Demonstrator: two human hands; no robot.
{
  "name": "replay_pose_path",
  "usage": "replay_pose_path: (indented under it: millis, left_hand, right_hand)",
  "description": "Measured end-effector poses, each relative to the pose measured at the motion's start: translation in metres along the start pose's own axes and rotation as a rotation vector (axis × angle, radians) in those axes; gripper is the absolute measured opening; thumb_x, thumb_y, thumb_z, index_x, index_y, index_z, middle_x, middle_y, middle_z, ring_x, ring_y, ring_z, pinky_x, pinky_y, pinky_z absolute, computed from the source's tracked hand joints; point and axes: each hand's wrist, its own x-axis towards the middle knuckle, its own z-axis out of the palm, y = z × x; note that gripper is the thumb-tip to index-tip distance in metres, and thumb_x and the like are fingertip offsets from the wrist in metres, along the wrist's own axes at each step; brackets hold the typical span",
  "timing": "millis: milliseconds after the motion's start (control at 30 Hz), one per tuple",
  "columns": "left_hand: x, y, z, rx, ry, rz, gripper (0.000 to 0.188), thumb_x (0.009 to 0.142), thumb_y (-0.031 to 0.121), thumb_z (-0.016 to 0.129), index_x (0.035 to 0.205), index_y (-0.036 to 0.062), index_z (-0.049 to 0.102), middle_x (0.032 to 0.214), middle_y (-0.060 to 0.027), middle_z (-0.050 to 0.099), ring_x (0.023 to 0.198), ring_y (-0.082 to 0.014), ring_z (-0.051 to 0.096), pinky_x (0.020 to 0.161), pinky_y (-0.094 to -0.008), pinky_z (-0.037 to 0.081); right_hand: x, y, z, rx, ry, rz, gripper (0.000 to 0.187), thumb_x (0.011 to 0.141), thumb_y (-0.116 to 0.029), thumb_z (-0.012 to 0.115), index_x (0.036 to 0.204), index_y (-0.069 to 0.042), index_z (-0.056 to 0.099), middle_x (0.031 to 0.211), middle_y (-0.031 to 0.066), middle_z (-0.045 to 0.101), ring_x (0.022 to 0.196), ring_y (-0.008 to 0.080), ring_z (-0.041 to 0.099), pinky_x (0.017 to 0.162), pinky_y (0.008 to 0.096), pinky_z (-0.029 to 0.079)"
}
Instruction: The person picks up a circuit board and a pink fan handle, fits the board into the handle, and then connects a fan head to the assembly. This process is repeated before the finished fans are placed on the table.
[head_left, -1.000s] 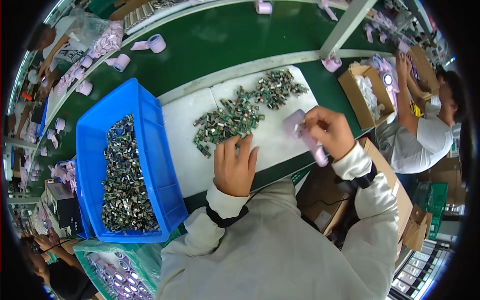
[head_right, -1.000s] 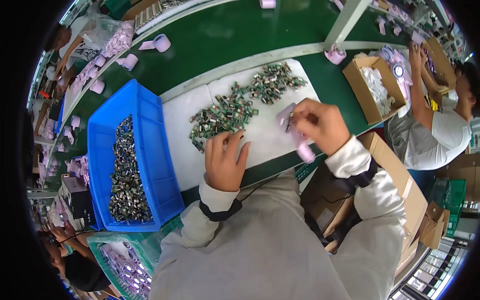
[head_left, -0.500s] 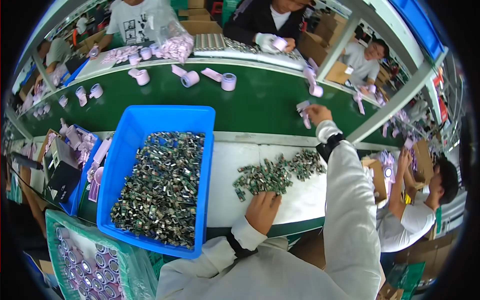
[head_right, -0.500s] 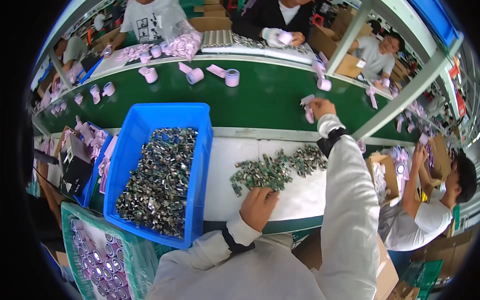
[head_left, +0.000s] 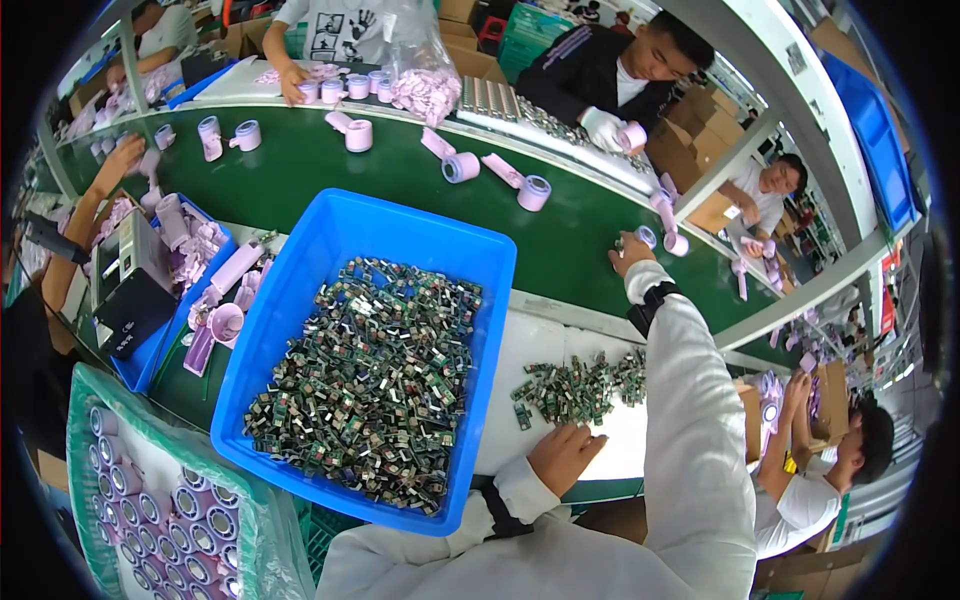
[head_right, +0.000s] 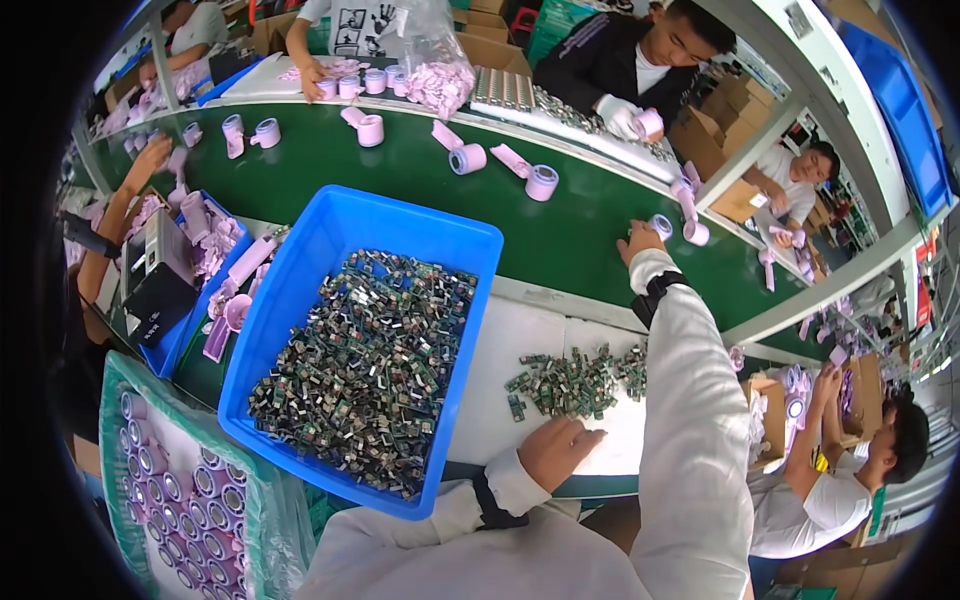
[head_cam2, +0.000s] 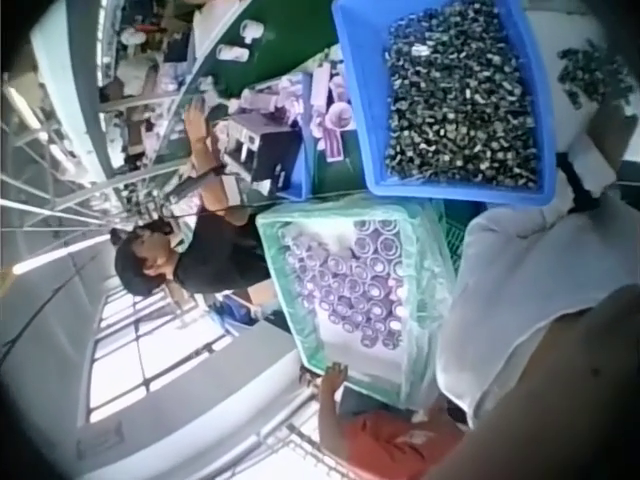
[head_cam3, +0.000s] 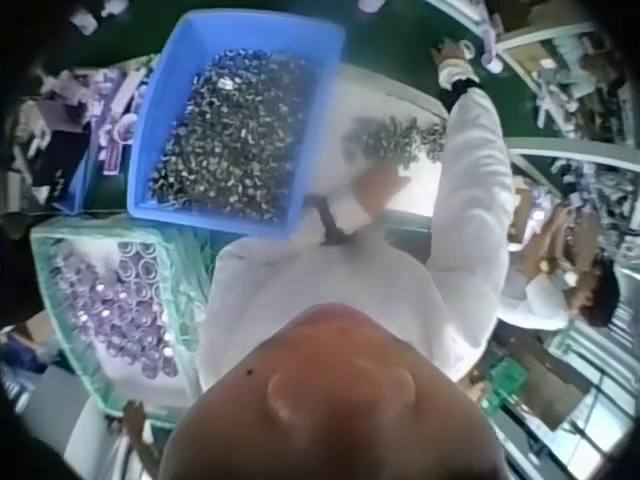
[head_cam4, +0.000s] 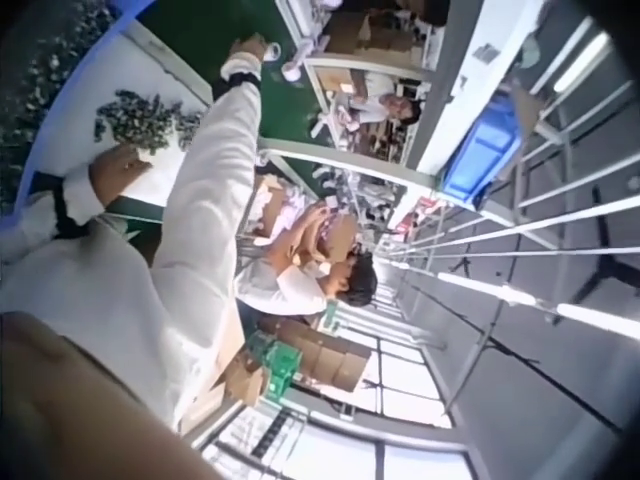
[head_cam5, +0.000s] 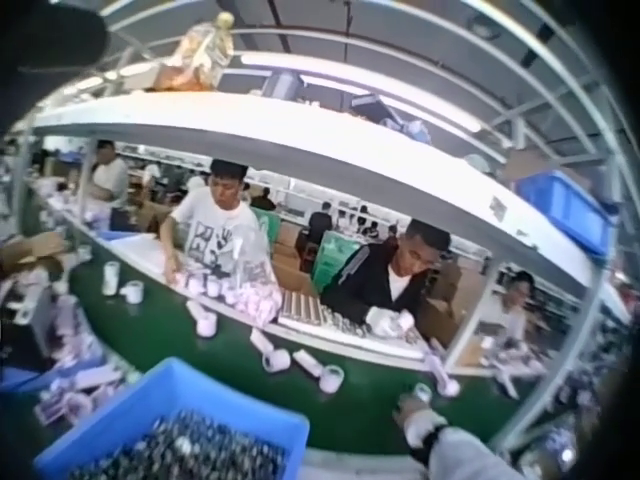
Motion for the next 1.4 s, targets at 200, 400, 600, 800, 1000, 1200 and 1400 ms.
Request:
replay_pose_path:
  millis: [200,400,600,800,1000,1200,1400]
  left_hand:
    - [-0.007,-0.002,0.018,-0.138,0.077,0.073,0.02,0.085,0.009,0.065,0.105,0.006,0.066,0.093,-0.0078,0.061,0.084,-0.0242,0.061,0.072,-0.0361,0.053]
    - [-0.014,-0.003,0.028,-0.192,-0.015,0.081,0.026,0.088,0.013,0.063,0.112,0.005,0.064,0.109,-0.0105,0.062,0.1,-0.0235,0.062,0.084,-0.0327,0.053]
    - [-0.017,0.0,0.023,-0.124,-0.079,0.012,0.02,0.09,0.012,0.064,0.109,0.0063,0.067,0.1,-0.0119,0.062,0.091,-0.0268,0.062,0.083,-0.0337,0.053]
    - [0.011,0.013,-0.029,-0.261,0.152,-0.124,0.028,0.086,0.0,0.07,0.113,-0.0001,0.067,0.106,-0.0138,0.067,0.094,-0.0277,0.067,0.082,-0.0352,0.055]
    - [0.025,0.026,-0.039,-0.323,0.206,-0.097,0.029,0.083,-0.003,0.072,0.111,0.0011,0.068,0.1,-0.0146,0.069,0.087,-0.0286,0.068,0.077,-0.0331,0.055]
    - [0.014,0.024,-0.013,-0.433,-0.304,-0.051,0.027,0.08,-0.004,0.072,0.106,0.0006,0.067,0.093,-0.0138,0.068,0.078,-0.0261,0.067,0.07,-0.033,0.054]
    - [0.009,0.024,-0.007,-0.409,-0.367,0.038,0.027,0.078,-0.002,0.073,0.104,0.0016,0.067,0.088,-0.0105,0.067,0.071,-0.0263,0.064,0.064,-0.0353,0.052]
  right_hand:
    - [0.048,-0.124,0.0,0.228,0.137,-0.124,0.085,0.078,-0.049,0.074,0.147,-0.011,0.041,0.141,0.026,0.049,0.13,0.0386,0.051,0.105,0.047,0.045]
    - [0.094,-0.14,0.032,0.283,0.129,-0.005,0.082,0.071,-0.051,0.08,0.136,-0.012,0.05,0.127,0.0217,0.062,0.117,0.0372,0.061,0.1,0.0443,0.049]
    - [0.017,-0.088,-0.027,0.497,0.088,-0.192,0.067,0.067,-0.039,0.087,0.12,-0.012,0.056,0.109,0.0167,0.07,0.101,0.034,0.069,0.09,0.0404,0.053]
    - [-0.196,-0.039,-0.145,0.724,-0.068,-0.279,0.052,0.079,-0.004,0.079,0.125,-0.008,0.056,0.126,0.0121,0.061,0.108,0.0211,0.065,0.087,0.0347,0.055]
    - [-0.355,0.013,-0.124,0.487,-0.09,-0.218,0.056,0.077,0.005,0.073,0.129,-0.012,0.06,0.13,0.0125,0.058,0.11,0.0325,0.065,0.09,0.0369,0.055]
    - [-0.406,-0.01,-0.079,0.408,0.132,-0.138,0.053,0.075,0.004,0.072,0.125,-0.012,0.063,0.132,0.0149,0.058,0.104,0.0346,0.065,0.086,0.0374,0.055]
    - [-0.413,-0.037,-0.057,0.57,0.062,0.059,0.036,0.081,-0.003,0.07,0.116,-0.011,0.071,0.095,0.0144,0.072,0.073,0.0274,0.069,0.068,0.0373,0.056]
